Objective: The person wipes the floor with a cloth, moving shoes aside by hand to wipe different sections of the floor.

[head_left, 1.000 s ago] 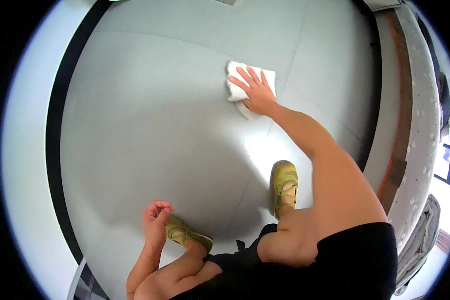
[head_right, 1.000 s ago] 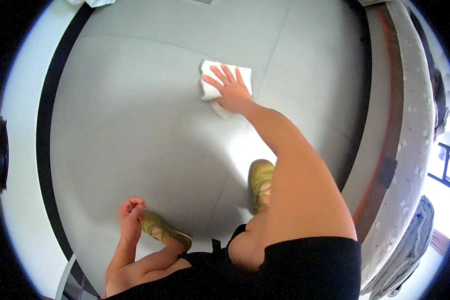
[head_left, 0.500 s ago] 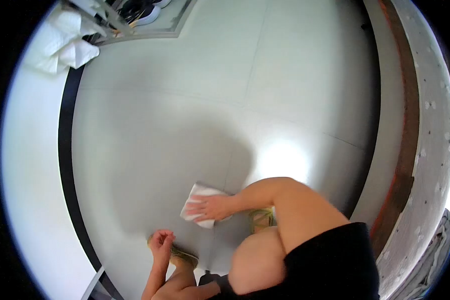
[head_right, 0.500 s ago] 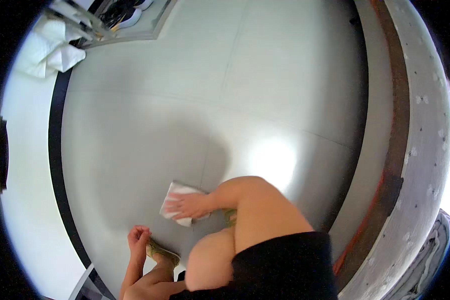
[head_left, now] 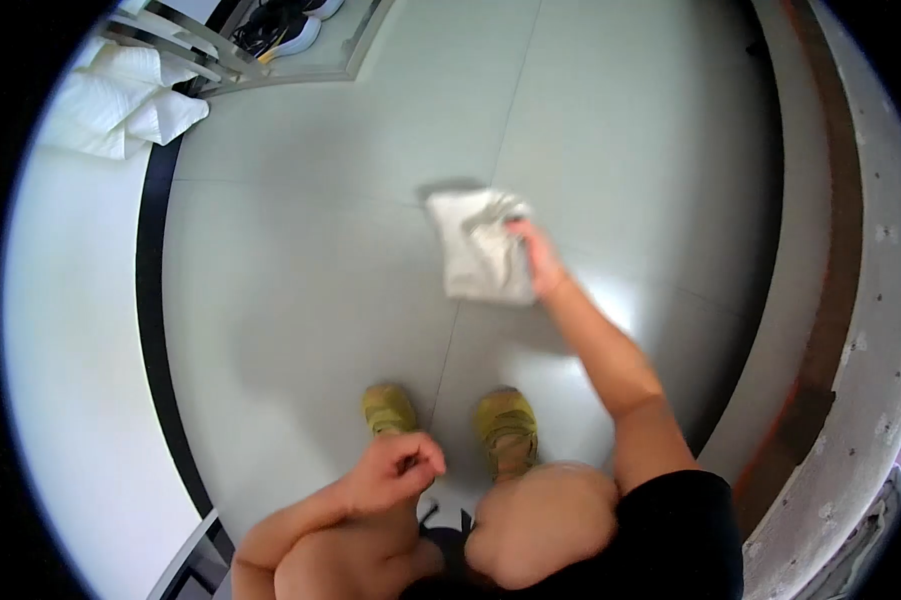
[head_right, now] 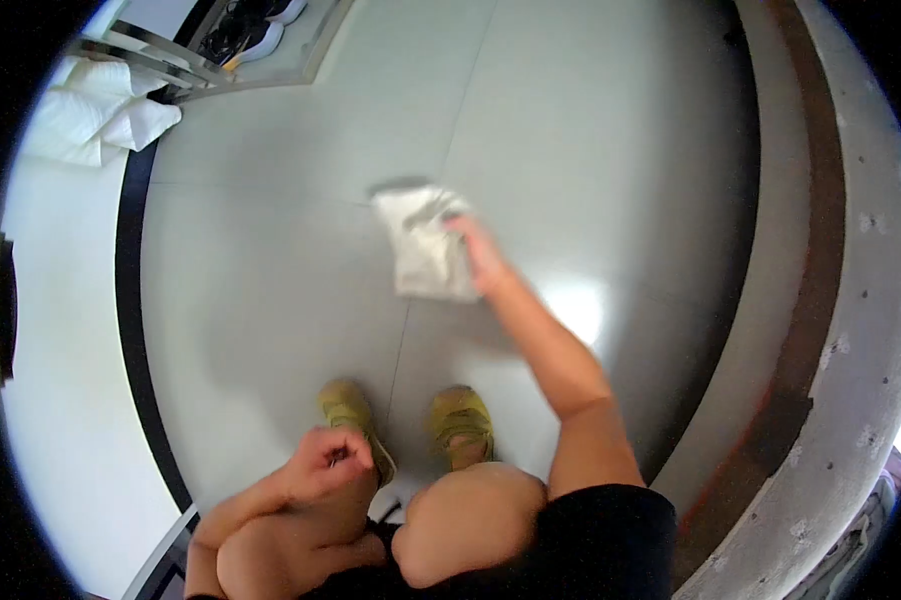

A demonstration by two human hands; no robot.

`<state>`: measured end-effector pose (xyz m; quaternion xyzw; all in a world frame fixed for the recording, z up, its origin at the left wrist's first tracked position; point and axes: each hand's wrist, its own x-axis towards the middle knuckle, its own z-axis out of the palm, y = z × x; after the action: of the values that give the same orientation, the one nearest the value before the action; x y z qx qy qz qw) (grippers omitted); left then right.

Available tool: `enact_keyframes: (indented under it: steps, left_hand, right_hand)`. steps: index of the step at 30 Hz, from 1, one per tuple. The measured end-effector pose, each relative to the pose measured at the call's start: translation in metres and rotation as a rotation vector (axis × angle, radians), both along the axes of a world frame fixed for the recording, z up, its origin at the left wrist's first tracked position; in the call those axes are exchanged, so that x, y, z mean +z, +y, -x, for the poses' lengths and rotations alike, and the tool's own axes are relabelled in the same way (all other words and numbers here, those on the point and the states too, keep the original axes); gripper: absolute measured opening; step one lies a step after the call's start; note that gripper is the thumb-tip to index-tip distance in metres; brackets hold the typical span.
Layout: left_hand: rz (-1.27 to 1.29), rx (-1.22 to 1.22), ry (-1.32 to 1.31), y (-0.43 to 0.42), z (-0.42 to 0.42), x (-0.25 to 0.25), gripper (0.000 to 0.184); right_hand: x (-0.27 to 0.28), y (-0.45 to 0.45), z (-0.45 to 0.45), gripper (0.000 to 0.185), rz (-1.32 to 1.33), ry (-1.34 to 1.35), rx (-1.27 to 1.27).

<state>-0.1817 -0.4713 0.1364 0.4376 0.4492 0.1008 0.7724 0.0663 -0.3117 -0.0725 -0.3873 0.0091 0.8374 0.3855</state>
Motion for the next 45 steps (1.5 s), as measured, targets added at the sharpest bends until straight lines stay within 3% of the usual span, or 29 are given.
enact_keyframes:
  steps: [3,6,11,13,17,20,25,28,31,32,33,37,40,42,45]
  left_hand:
    - [0.180,0.056,-0.032,0.003,-0.011,-0.028,0.006]
    - [0.151,-0.034,-0.103,0.011,-0.019,-0.048,0.006]
    - [0.242,-0.027,-0.093,0.023,-0.033,-0.068,0.005]
    - [0.243,-0.020,-0.087,0.024,-0.036,-0.072,0.005]
    - [0.207,0.028,-0.075,0.023,-0.031,-0.083,0.005]
    - [0.280,0.096,-0.018,0.021,-0.016,-0.083,0.005]
    - [0.274,0.184,0.056,0.024,0.010,-0.088,0.007]
    - [0.260,0.227,0.081,0.023,0.019,-0.091,0.008]
    - [0.271,0.267,0.096,0.026,0.022,-0.088,0.008]
    - [0.266,0.256,0.105,0.027,0.023,-0.091,0.008]
    - [0.272,0.245,0.114,0.026,0.022,-0.092,0.009]
    - [0.154,0.133,0.135,0.030,0.014,-0.106,0.010]
    - [0.101,0.066,0.133,0.038,0.012,-0.107,0.011]
    - [0.115,0.048,0.171,0.037,0.016,-0.105,0.012]
    - [0.236,0.136,0.225,0.028,0.028,-0.110,0.013]
  right_hand:
    - [-0.014,0.038,-0.071,0.056,-0.519,-0.747,-0.221]
    - [0.008,0.035,-0.115,0.053,-0.688,-1.179,-0.190]
    - [0.030,0.017,-0.083,0.045,-1.153,-1.725,0.182]
    - [0.022,0.016,-0.046,0.054,-1.178,-1.957,0.442]
    - [-0.009,0.013,0.008,0.070,-0.971,-2.049,0.782]
    - [-0.016,0.027,0.004,0.068,-0.956,-2.062,0.829]
    - [-0.043,0.137,-0.049,0.060,-0.908,-2.368,0.723]
    - [-0.049,0.195,-0.066,0.057,-0.766,-2.340,0.591]
    - [-0.057,0.195,-0.041,0.055,-0.794,-2.418,0.632]
    - [-0.054,0.186,-0.022,0.057,-0.976,-2.404,0.711]
    - [-0.048,0.162,0.006,0.059,-1.153,-2.377,0.805]
    - [-0.021,0.081,0.091,0.056,-1.864,-1.507,0.962]
    - [-0.014,0.105,0.089,0.052,-1.966,-1.252,1.064]
    - [-0.024,0.142,0.079,0.051,-1.856,-1.630,1.074]
    - [-0.032,0.220,0.054,0.054,-1.362,-2.145,0.879]
